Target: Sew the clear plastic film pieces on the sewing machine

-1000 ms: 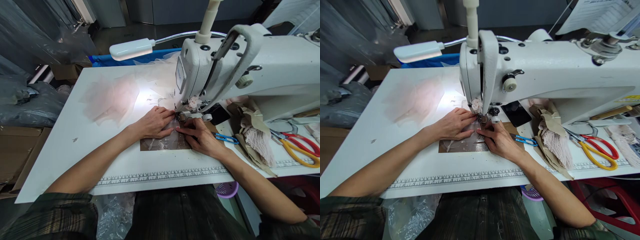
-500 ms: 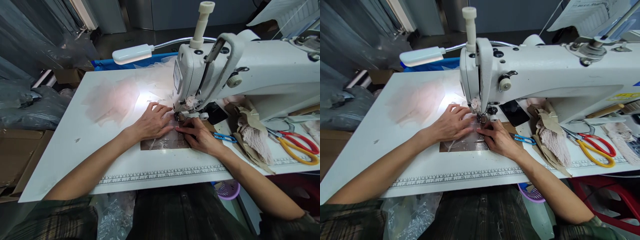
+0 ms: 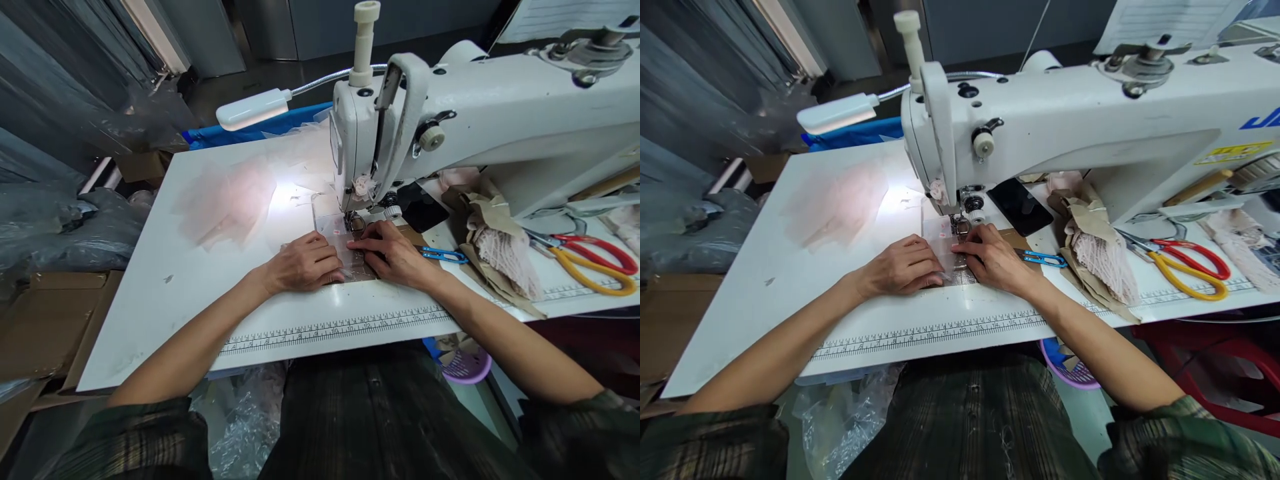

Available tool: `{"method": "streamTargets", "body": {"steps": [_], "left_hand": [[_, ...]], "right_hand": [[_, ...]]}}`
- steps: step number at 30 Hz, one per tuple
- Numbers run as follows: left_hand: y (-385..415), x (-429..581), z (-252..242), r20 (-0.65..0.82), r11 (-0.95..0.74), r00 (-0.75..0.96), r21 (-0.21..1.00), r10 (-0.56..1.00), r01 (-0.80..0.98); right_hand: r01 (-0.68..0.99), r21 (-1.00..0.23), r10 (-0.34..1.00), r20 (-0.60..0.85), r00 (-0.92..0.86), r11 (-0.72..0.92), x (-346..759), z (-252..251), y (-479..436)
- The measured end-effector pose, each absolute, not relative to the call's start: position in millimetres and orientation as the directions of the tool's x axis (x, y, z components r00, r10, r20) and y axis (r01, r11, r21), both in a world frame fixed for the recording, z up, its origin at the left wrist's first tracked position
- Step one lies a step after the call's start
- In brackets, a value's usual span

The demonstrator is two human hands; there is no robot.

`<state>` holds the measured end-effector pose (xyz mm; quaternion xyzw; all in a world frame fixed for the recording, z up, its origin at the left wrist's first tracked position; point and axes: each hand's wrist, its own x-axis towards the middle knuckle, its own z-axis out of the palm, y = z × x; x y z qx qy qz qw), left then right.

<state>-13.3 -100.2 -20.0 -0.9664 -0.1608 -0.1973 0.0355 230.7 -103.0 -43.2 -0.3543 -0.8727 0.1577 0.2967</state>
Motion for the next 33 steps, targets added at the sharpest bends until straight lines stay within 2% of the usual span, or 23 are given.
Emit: {"method": "streamTargets", "body": {"steps": [16,22,28,33], "left_hand": [[-106.7,-13.1,-18.6,0.446,-0.963,0.866,-0.035,0.224,0.267],[-107.3,-10.7,-9.4,0.367,-0.958,0.890,0.007,0.270,0.287],[-99.6,-9.9,2.0,0.239,-0.968,0.939,0.050,0.249,0.245],[-97.0,-11.1,0.9,0.208,-0.958,0.935,0.092,0.286,0.273]], "right_hand": [[0.530,-0.466,0.703,0.409,-0.581,0.709,231.0,-44.4,-102.7],[0.543,-0.432,0.693,0.402,-0.599,0.720,232.2,-43.3,-102.7],[0.591,-0.395,0.709,0.341,-0.617,0.704,231.3,-38.1,-106.4],[0.612,-0.380,0.718,0.305,-0.625,0.694,230.6,-35.3,-108.2]]}}
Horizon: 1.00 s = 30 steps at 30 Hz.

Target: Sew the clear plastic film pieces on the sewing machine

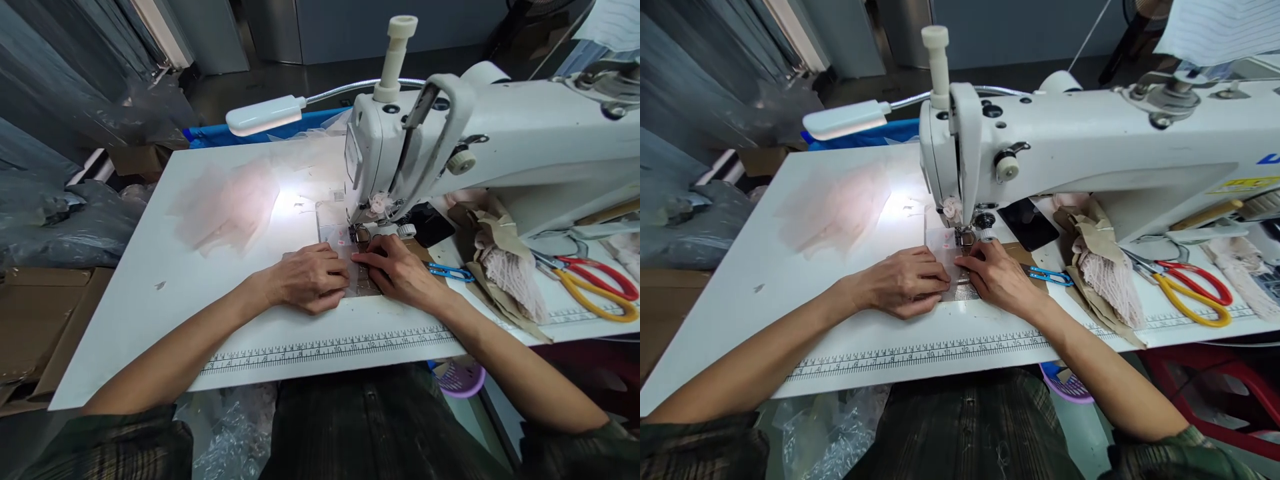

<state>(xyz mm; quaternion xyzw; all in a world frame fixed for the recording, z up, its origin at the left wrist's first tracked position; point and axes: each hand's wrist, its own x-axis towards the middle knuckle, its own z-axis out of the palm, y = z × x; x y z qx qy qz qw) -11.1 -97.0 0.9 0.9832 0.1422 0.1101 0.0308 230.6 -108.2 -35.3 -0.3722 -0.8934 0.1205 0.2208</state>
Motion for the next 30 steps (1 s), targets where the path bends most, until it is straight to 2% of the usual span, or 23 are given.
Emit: {"method": "streamTargets", "body": {"steps": [12,18,24,30], "left_hand": [[-97.6,-11.2,2.5,0.145,-0.941,0.932,0.128,0.331,0.314],[-100.3,-9.1,2.7,0.126,-0.931,0.923,0.087,0.364,0.355],[-102.6,-6.6,1.8,0.132,-0.913,0.904,0.043,0.407,0.405],[-101.7,-4.2,-6.4,0.180,-0.894,0.880,-0.014,0.439,0.448]], "right_hand": [[0.679,-0.335,0.757,0.279,-0.590,0.653,224.0,-32.1,-108.3],[0.707,-0.311,0.772,0.265,-0.577,0.635,223.1,-34.0,-105.9],[0.641,-0.368,0.737,0.274,-0.618,0.674,228.5,-32.2,-108.8],[0.707,-0.294,0.766,0.257,-0.589,0.643,222.6,-31.6,-106.9]]}}
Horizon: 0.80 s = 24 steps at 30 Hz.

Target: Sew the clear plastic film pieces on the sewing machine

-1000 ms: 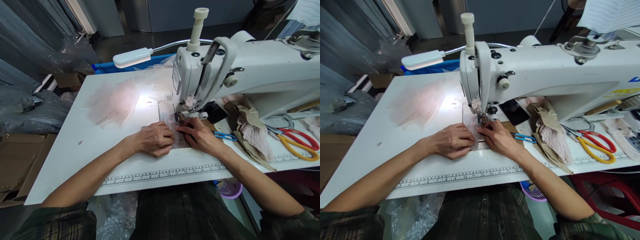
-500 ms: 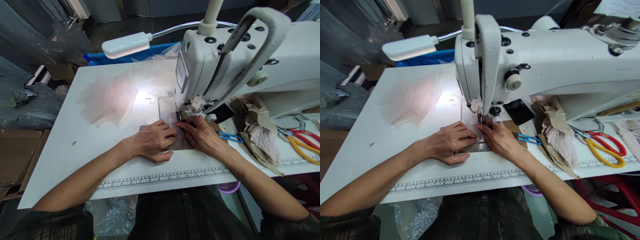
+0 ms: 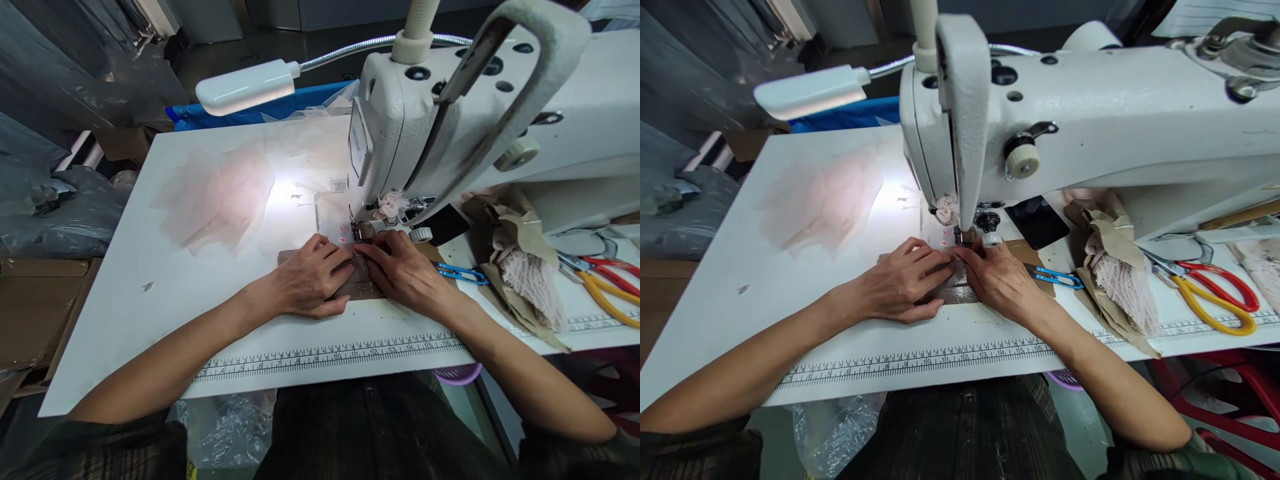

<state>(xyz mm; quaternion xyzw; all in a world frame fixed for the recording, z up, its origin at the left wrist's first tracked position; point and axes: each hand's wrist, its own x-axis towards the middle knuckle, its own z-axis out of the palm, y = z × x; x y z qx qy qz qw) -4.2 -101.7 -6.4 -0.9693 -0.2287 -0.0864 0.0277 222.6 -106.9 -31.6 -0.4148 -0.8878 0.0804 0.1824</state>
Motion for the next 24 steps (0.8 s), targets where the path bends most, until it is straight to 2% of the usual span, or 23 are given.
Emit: {"method": "streamTargets", "body": {"steps": [5,11,14,21,24], "left_hand": [[-102.1,-1.2,-14.1,0.261,-0.902,0.873,-0.017,0.413,0.432],[-100.6,-2.5,-17.7,0.290,-0.896,0.864,-0.043,0.411,0.441],[-98.7,-3.7,-18.6,0.309,-0.898,0.864,-0.064,0.397,0.435],[-98.3,-3.7,-18.6,0.331,-0.903,0.862,-0.061,0.384,0.425],[-100.0,-3.2,-18.4,0.317,-0.898,0.861,-0.058,0.398,0.437]], "right_hand": [[0.706,-0.319,0.775,0.269,-0.572,0.632,221.9,-33.2,-103.3],[0.591,-0.575,0.807,0.235,-0.542,0.565,238.4,-23.8,-93.3],[0.572,-0.649,0.844,0.222,-0.487,0.501,243.7,-21.6,-89.8],[0.575,-0.648,0.860,0.287,-0.423,0.499,243.0,-32.9,-87.6],[0.547,-0.613,0.814,0.325,-0.482,0.570,243.3,-35.1,-88.3]]}}
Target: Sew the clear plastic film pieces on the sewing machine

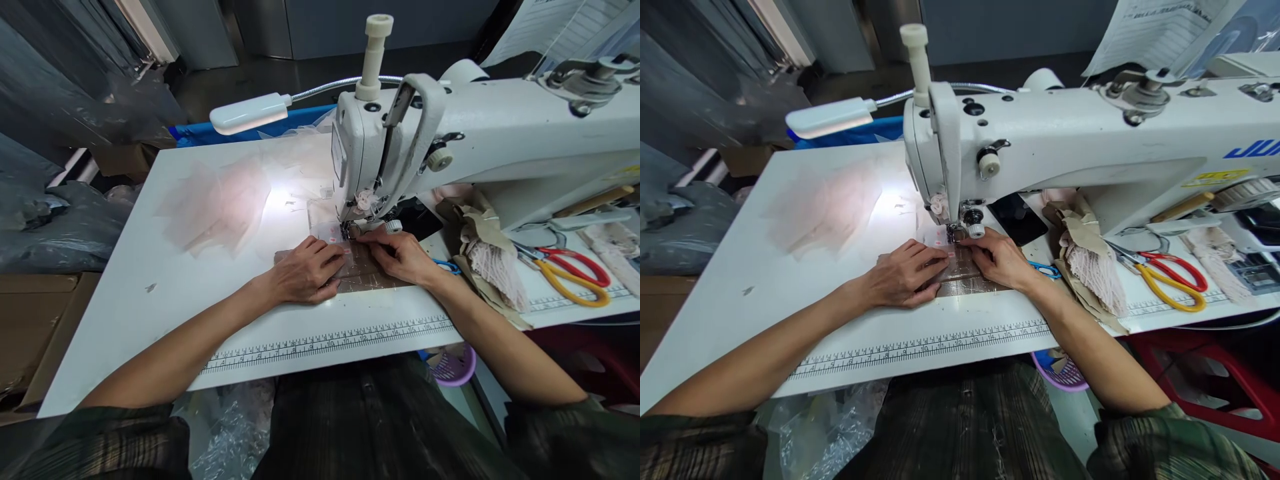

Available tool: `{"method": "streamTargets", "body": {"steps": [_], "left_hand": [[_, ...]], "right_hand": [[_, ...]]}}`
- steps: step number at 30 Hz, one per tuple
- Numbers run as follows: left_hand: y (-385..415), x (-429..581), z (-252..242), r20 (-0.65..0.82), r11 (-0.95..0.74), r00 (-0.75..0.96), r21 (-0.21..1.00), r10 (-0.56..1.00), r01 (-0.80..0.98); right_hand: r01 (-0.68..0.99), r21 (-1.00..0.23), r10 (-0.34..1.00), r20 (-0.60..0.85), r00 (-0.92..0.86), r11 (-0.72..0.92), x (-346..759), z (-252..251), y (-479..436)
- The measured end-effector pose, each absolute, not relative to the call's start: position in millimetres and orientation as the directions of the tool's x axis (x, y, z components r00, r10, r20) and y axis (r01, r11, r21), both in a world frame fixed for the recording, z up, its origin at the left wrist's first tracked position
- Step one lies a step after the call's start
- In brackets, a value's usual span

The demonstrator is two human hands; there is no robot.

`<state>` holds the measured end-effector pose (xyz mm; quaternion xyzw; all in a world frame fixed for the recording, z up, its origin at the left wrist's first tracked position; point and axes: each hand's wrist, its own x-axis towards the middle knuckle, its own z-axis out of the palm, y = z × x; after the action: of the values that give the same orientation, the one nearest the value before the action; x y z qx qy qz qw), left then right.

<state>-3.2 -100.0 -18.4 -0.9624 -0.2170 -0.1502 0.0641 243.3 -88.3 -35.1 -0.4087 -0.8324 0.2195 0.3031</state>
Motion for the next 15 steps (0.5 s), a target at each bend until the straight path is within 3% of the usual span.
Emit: {"method": "streamTargets", "body": {"steps": [6,15], "left_hand": [[-101.6,-3.7,-18.4,0.303,-0.897,0.866,-0.067,0.398,0.436],[-99.3,-5.0,-19.7,0.292,-0.887,0.859,-0.065,0.421,0.457]], "right_hand": [[0.477,-0.457,0.647,0.366,-0.669,0.751,242.1,-33.6,-91.2],[0.554,-0.403,0.680,0.324,-0.658,0.728,240.0,-36.8,-94.2]]}}
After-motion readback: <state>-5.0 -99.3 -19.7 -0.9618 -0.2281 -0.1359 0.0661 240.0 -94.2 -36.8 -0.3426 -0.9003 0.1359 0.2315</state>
